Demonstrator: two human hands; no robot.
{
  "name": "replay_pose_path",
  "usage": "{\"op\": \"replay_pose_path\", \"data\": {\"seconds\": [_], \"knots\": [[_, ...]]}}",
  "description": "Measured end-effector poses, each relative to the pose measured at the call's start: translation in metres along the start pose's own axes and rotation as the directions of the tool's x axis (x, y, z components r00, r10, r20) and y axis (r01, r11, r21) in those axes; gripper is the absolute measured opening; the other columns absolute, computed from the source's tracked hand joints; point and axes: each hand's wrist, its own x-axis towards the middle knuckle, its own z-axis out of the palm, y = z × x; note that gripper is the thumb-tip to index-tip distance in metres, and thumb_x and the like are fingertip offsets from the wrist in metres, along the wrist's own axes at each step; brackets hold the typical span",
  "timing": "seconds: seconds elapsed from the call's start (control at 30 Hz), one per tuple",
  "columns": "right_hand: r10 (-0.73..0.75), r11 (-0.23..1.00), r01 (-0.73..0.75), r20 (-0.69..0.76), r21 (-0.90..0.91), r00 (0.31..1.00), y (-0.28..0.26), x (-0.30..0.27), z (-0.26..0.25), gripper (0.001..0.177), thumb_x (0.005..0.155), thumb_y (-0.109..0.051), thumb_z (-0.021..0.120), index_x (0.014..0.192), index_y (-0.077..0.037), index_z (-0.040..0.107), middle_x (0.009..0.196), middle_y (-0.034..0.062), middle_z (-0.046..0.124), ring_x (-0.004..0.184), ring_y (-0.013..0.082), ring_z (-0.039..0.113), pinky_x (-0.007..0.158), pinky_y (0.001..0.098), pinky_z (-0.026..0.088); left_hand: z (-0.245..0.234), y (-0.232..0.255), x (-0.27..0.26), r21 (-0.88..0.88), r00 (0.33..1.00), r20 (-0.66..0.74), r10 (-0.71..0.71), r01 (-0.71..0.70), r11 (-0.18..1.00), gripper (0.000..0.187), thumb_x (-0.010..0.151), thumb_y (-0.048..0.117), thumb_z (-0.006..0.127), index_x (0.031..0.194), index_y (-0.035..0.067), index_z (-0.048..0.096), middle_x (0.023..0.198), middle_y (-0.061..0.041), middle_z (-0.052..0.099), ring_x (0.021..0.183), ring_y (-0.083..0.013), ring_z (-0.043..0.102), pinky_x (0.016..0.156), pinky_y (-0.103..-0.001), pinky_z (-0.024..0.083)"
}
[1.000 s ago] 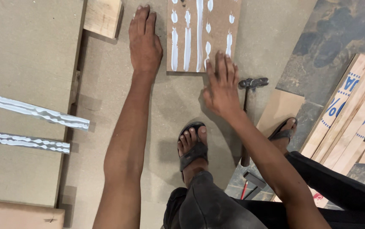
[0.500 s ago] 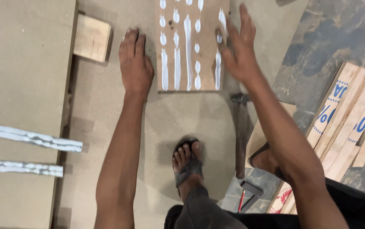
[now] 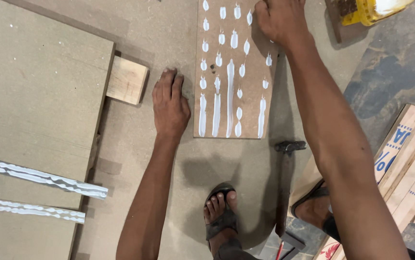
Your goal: The person applies white glue from a container onto several thin wooden strips and a small rectangular wooden panel, spreading the glue with their fingers across the surfaces while working on the workshop floor.
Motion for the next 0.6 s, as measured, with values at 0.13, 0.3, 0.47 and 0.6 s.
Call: {"op": "replay_pose_path", "data": {"seconds": [0.13, 0.3, 0.47, 0.6], "knots": [[-0.016, 0.996, 0.016, -0.001, -0.090, 1.000, -0.033, -0.028, -0.011, 0.038, 0.097, -0.021, 0.056, 0.124, 0.003, 0.063, 0.119, 0.0313, 0.063, 0.117, 0.0520, 0.052, 0.108, 0.0646, 0.030, 0.000, -0.001, -0.002, -0.010, 1.000, -0.006, -0.001, 0.000, 1.000, 0.051, 0.090, -0.006, 0.057, 0.140, 0.004, 0.054, 0.153, -0.014, 0.046, 0.149, -0.0328, 0.038, 0.125, -0.051, 0.032], [-0.026, 0.976, 0.044, 0.083, -0.213, 0.996, -0.057, -0.062, -0.022, 0.066, 0.098, -0.025, 0.056, 0.154, 0.008, 0.046, 0.149, 0.0373, 0.043, 0.136, 0.0609, 0.033, 0.117, 0.0695, 0.017, -0.001, 0.001, -0.002, -0.003, 1.000, -0.010, 0.008, -0.008, 1.000, 0.050, 0.090, -0.008, 0.057, 0.140, 0.002, 0.054, 0.153, -0.015, 0.046, 0.149, -0.0329, 0.038, 0.125, -0.051, 0.031], [0.009, 0.960, 0.048, 0.202, -0.275, 0.979, -0.077, -0.091, -0.031, 0.080, 0.092, -0.030, 0.055, 0.158, 0.012, 0.036, 0.160, 0.0393, 0.027, 0.145, 0.0587, 0.022, 0.118, 0.0689, 0.011, -0.001, 0.001, -0.003, -0.029, 1.000, -0.020, 0.010, -0.011, 1.000, 0.050, 0.090, -0.008, 0.057, 0.139, 0.002, 0.055, 0.153, -0.015, 0.046, 0.149, -0.0333, 0.037, 0.125, -0.051, 0.031], [-0.062, 0.841, 0.172, 0.225, -0.513, 0.972, -0.087, -0.111, -0.029, 0.076, 0.097, -0.032, 0.055, 0.155, 0.015, 0.040, 0.167, 0.0338, 0.027, 0.160, 0.0487, 0.016, 0.126, 0.0671, 0.006, 0.000, 0.001, -0.004, -0.026, 0.999, -0.028, 0.018, -0.019, 0.999, 0.049, 0.091, -0.009, 0.057, 0.139, 0.002, 0.055, 0.154, -0.014, 0.046, 0.150, -0.0326, 0.038, 0.126, -0.050, 0.031]]}}
